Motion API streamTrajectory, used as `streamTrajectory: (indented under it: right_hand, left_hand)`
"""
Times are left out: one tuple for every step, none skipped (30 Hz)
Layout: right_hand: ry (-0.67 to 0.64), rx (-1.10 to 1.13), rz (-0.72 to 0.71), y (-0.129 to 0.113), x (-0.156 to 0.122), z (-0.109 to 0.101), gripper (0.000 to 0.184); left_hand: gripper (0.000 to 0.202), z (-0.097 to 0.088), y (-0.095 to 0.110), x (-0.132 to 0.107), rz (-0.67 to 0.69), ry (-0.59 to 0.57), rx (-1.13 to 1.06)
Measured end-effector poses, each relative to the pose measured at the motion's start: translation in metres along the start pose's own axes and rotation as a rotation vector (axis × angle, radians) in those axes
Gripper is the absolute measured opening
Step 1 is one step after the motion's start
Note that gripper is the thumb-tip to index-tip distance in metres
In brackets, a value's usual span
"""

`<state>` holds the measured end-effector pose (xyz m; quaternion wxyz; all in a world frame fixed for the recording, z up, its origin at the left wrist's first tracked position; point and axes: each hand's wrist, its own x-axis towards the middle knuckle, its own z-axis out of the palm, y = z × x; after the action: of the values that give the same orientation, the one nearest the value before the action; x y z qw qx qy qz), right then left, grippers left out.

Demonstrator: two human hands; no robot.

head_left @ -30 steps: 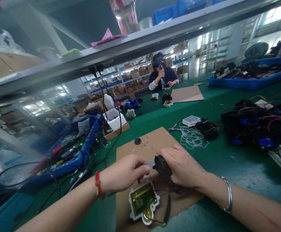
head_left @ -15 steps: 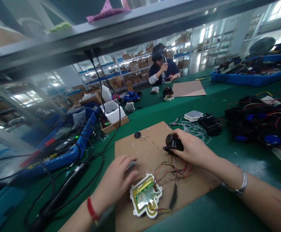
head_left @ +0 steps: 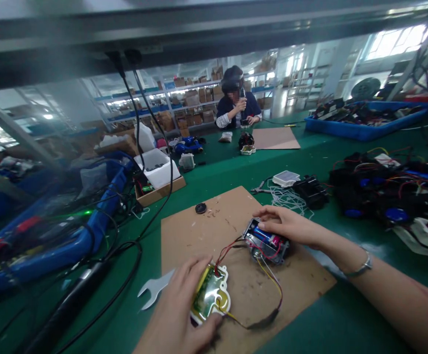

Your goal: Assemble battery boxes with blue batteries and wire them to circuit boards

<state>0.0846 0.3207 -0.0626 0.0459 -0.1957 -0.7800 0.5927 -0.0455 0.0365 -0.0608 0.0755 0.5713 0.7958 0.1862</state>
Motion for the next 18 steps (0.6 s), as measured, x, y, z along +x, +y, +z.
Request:
streamTrajectory:
  right_hand:
    - [-0.02,0.025,0.016,-0.001,0.0,0.0,0.035]
    - [-0.038,0.044,0.031,-0.001,0.001,0.0,0.033]
    - [-0.057,0.058,0.032,-0.001,0.001,0.001,0.032]
    - [-0.082,0.067,0.016,0.0,0.001,0.001,0.031]
    - [-0.116,0.072,-0.014,0.0,0.001,0.002,0.03]
    - [-0.156,0.075,-0.054,0.0,0.0,0.003,0.03]
    - [-0.202,0.074,-0.097,0.0,-0.001,0.003,0.029]
    - [-0.249,0.072,-0.132,-0.001,-0.002,0.004,0.03]
    - [-0.294,0.07,-0.153,-0.003,-0.003,0.004,0.03]
    - [-0.332,0.069,-0.164,-0.004,-0.004,0.004,0.031]
    - [-0.358,0.07,-0.172,-0.005,-0.005,0.005,0.032]
    - [-0.373,0.075,-0.182,-0.006,-0.005,0.005,0.032]
    - [-0.378,0.086,-0.192,-0.007,-0.005,0.006,0.031]
    - [-0.372,0.101,-0.204,-0.007,-0.005,0.007,0.029]
    - [-0.358,0.115,-0.216,-0.006,-0.005,0.009,0.028]
    - [-0.34,0.124,-0.226,-0.004,-0.004,0.012,0.027]
    - [-0.314,0.125,-0.236,-0.002,-0.003,0.015,0.027]
    - [-0.276,0.116,-0.249,0.0,-0.002,0.019,0.026]
  left_hand:
    - [0.065,0.003,-0.003,-0.002,-0.013,0.041,0.028]
    - [0.063,0.005,-0.006,-0.004,-0.021,0.07,0.05]
    - [0.063,0.007,-0.008,-0.005,-0.02,0.083,0.067]
    - [0.064,0.008,-0.01,-0.006,-0.015,0.085,0.079]
    - [0.066,0.009,-0.011,-0.005,-0.013,0.077,0.084]
    - [0.067,0.009,-0.012,-0.005,-0.013,0.066,0.082]
    - [0.066,0.009,-0.011,-0.003,-0.013,0.055,0.072]
    - [0.064,0.008,-0.011,-0.002,-0.013,0.049,0.058]
    - [0.061,0.008,-0.01,-0.001,-0.018,0.053,0.045]
    - [0.057,0.007,-0.008,0.0,-0.031,0.07,0.039]
    - [0.055,0.007,-0.006,0.0,-0.052,0.099,0.043]
    - [0.055,0.007,-0.003,-0.001,-0.082,0.129,0.058]
    - [0.056,0.008,-0.001,-0.002,-0.118,0.144,0.075]
    - [0.059,0.009,0.001,-0.003,-0.156,0.15,0.088]
    - [0.063,0.011,0.002,-0.005,-0.187,0.148,0.093]
    - [0.069,0.013,0.004,-0.007,-0.194,0.135,0.082]
    - [0.075,0.014,0.005,-0.009,-0.183,0.123,0.056]
    - [0.08,0.016,0.006,-0.011,-0.166,0.124,0.018]
